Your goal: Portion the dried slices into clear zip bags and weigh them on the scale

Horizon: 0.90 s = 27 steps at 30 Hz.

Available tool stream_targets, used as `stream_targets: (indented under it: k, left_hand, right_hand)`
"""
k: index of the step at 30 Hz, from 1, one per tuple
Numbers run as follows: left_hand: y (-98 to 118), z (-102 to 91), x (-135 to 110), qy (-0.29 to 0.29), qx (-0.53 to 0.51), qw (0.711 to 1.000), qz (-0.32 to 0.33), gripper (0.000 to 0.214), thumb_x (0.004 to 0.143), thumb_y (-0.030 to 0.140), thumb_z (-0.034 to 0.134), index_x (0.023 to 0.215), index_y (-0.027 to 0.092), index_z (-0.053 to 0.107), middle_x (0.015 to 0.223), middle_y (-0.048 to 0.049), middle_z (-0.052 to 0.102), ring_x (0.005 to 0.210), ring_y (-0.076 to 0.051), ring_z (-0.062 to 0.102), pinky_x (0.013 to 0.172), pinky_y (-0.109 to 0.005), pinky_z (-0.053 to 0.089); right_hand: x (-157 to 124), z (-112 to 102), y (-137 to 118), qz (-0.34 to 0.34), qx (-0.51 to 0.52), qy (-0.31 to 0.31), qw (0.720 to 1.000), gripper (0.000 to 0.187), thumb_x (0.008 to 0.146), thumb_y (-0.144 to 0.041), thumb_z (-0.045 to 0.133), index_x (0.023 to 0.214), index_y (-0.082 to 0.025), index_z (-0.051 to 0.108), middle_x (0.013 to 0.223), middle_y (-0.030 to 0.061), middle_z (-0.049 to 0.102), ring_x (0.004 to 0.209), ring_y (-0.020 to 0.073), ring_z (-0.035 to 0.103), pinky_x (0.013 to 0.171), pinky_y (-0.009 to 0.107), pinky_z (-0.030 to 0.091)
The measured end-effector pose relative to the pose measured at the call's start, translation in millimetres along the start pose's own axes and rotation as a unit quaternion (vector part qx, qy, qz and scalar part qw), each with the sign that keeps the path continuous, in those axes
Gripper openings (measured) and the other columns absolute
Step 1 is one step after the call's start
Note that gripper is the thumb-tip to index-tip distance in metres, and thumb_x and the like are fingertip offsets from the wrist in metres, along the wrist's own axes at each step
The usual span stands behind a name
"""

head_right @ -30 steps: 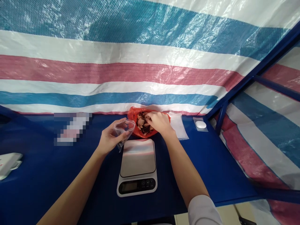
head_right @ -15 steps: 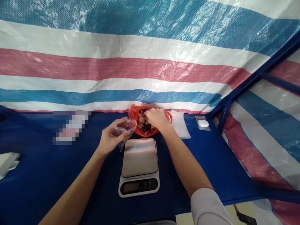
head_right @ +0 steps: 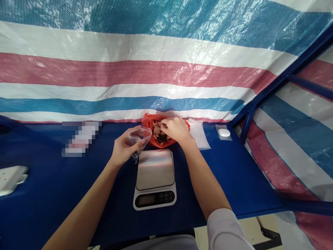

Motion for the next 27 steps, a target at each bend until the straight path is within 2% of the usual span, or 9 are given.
stream_targets:
  k: [7, 14, 18, 21, 27]
  left_hand:
    - [3, 2.9, 13, -0.029, 0.029, 0.999, 0.01, 0.043, 0.078, 0.047, 0.082, 0.11, 0.019, 0.075, 0.118, -0.0115, 0.074, 0.109, -0.028, 0.07, 0.1, -0.041, 0.055]
    - [-2, 2.5, 16, -0.038, 0.046, 0.998, 0.012, 0.049, 0.075, 0.05, 0.083, 0.111, 0.017, 0.073, 0.12, -0.0136, 0.074, 0.112, -0.029, 0.07, 0.1, -0.042, 0.056]
    - [-3, 4.2, 13, -0.035, 0.035, 0.999, 0.018, 0.057, 0.074, 0.048, 0.085, 0.12, 0.017, 0.071, 0.121, -0.0132, 0.074, 0.109, -0.029, 0.071, 0.098, -0.042, 0.057]
    - [-4, 4.5, 10, -0.034, 0.03, 0.999, 0.022, 0.064, 0.074, 0.046, 0.085, 0.128, 0.018, 0.068, 0.125, -0.0134, 0.072, 0.112, -0.029, 0.07, 0.1, -0.042, 0.056]
    - [-4, 4.2, 4, -0.029, 0.025, 0.999, 0.039, 0.067, 0.075, 0.042, 0.085, 0.134, 0.019, 0.065, 0.13, -0.014, 0.07, 0.115, -0.03, 0.069, 0.103, -0.044, 0.055]
  right_hand:
    - [-6, -3, 12, 0.01, 0.079, 0.027, 0.996, 0.03, 0.094, -0.028, 0.055, 0.109, -0.026, 0.08, 0.102, 0.0036, 0.08, 0.094, 0.021, 0.072, 0.084, 0.028, 0.048]
    - [-6, -6, 16, -0.021, 0.128, 0.073, 0.989, 0.025, 0.09, -0.022, 0.059, 0.098, -0.024, 0.082, 0.091, 0.003, 0.081, 0.082, 0.0198, 0.072, 0.08, 0.029, 0.048]
    - [-8, -14, 20, -0.021, 0.157, 0.085, 0.984, 0.023, 0.088, -0.021, 0.06, 0.093, -0.023, 0.083, 0.088, 0.0024, 0.08, 0.079, 0.0198, 0.072, 0.08, 0.029, 0.049]
    - [-12, -25, 24, -0.026, 0.23, 0.091, 0.969, 0.022, 0.088, -0.022, 0.061, 0.093, -0.021, 0.082, 0.088, 0.0021, 0.08, 0.08, 0.0197, 0.073, 0.081, 0.03, 0.052]
    - [-22, -46, 34, -0.028, 0.392, 0.095, 0.915, 0.018, 0.084, -0.03, 0.069, 0.089, -0.018, 0.082, 0.082, 0.0036, 0.078, 0.075, 0.0195, 0.072, 0.077, 0.032, 0.057]
Point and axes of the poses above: each hand's wrist, its own x-axis towards the middle knuckle, its own z-axis out of the palm, y = z × x, the point moved 9 cm from there along x, towards the middle knuckle
